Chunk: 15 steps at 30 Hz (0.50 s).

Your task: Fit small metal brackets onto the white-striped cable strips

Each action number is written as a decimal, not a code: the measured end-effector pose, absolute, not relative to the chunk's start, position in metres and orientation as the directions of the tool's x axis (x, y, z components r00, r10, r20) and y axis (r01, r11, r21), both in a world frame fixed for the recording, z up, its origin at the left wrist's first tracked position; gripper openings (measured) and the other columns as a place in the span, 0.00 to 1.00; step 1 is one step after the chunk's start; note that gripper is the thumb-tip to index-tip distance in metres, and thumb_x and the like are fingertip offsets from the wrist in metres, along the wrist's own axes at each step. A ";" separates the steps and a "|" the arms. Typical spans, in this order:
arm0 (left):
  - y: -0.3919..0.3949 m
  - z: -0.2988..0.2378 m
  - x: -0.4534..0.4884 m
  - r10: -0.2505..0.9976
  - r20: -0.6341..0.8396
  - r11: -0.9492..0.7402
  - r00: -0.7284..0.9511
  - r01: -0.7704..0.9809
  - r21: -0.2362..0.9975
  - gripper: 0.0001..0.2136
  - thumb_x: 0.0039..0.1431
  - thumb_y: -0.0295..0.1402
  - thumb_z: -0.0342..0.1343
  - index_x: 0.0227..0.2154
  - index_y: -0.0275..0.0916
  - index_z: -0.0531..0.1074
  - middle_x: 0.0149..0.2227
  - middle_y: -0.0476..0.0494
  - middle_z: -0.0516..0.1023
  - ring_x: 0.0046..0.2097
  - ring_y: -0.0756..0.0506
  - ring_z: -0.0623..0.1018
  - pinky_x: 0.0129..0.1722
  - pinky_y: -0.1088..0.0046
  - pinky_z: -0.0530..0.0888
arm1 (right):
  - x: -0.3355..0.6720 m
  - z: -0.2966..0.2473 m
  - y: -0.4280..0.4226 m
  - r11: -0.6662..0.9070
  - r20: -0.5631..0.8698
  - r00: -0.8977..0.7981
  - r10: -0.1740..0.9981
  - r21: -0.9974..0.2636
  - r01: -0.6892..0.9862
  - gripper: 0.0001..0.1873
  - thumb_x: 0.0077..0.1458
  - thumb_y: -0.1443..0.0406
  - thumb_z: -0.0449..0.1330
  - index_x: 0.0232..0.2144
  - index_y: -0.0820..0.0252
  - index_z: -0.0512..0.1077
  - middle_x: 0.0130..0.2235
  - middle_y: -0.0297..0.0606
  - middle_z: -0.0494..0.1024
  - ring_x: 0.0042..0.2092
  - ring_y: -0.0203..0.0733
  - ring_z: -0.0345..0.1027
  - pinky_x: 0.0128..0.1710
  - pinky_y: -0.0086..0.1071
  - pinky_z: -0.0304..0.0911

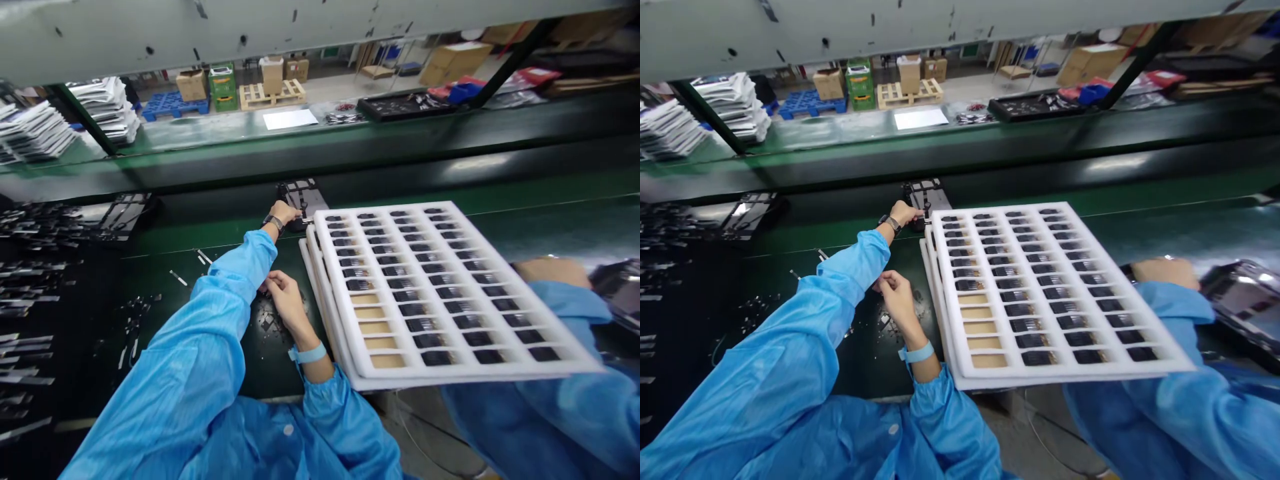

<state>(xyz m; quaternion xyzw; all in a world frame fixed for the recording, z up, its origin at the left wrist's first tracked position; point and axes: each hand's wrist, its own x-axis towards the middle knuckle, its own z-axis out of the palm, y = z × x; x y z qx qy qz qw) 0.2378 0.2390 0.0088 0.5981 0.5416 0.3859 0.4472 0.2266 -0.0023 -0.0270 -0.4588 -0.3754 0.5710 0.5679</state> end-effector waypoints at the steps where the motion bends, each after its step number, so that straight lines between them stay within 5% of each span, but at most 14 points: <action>1: 0.239 0.011 0.229 0.980 -0.126 0.044 0.151 0.457 0.888 0.22 0.59 0.35 0.73 0.16 0.39 0.68 0.18 0.49 0.65 0.32 0.46 0.73 0.40 0.64 0.74 | 0.226 -0.028 -0.002 -0.073 -0.099 0.076 0.992 -0.955 -0.286 0.10 0.55 0.57 0.65 0.32 0.57 0.76 0.28 0.35 0.80 0.32 0.42 0.73 0.39 0.37 0.68; 3: 0.238 0.017 0.214 0.939 -0.290 0.076 0.186 0.709 0.701 0.24 0.62 0.38 0.71 0.15 0.37 0.68 0.19 0.48 0.67 0.31 0.47 0.74 0.41 0.66 0.72 | 0.227 -0.028 -0.002 -0.070 -0.099 0.105 0.990 -0.967 -0.245 0.11 0.56 0.56 0.65 0.34 0.57 0.78 0.28 0.36 0.80 0.33 0.44 0.75 0.39 0.37 0.68; 6: 0.235 0.028 0.192 0.937 -0.273 -0.020 0.219 0.813 0.582 0.25 0.65 0.38 0.68 0.16 0.34 0.67 0.19 0.47 0.69 0.31 0.50 0.74 0.42 0.68 0.69 | 0.231 -0.030 -0.003 -0.035 -0.063 0.201 0.978 -0.989 -0.142 0.13 0.58 0.54 0.65 0.36 0.57 0.77 0.30 0.37 0.81 0.34 0.45 0.75 0.39 0.37 0.68; 11: 0.215 0.057 0.137 0.961 -0.172 -0.061 0.218 0.771 0.634 0.20 0.65 0.38 0.67 0.19 0.37 0.71 0.20 0.47 0.72 0.29 0.48 0.73 0.40 0.67 0.70 | 0.245 -0.039 -0.007 0.011 0.068 0.334 0.940 -0.985 0.172 0.15 0.64 0.52 0.60 0.34 0.56 0.75 0.32 0.39 0.80 0.36 0.47 0.73 0.40 0.39 0.67; 15: 0.146 0.099 0.061 0.962 -0.009 -0.178 0.273 0.651 0.738 0.13 0.64 0.38 0.67 0.26 0.37 0.76 0.24 0.45 0.78 0.29 0.47 0.75 0.38 0.68 0.70 | 0.253 -0.047 -0.009 0.029 0.123 0.139 0.983 -0.839 0.544 0.07 0.62 0.59 0.62 0.36 0.56 0.78 0.35 0.42 0.80 0.41 0.52 0.71 0.46 0.44 0.65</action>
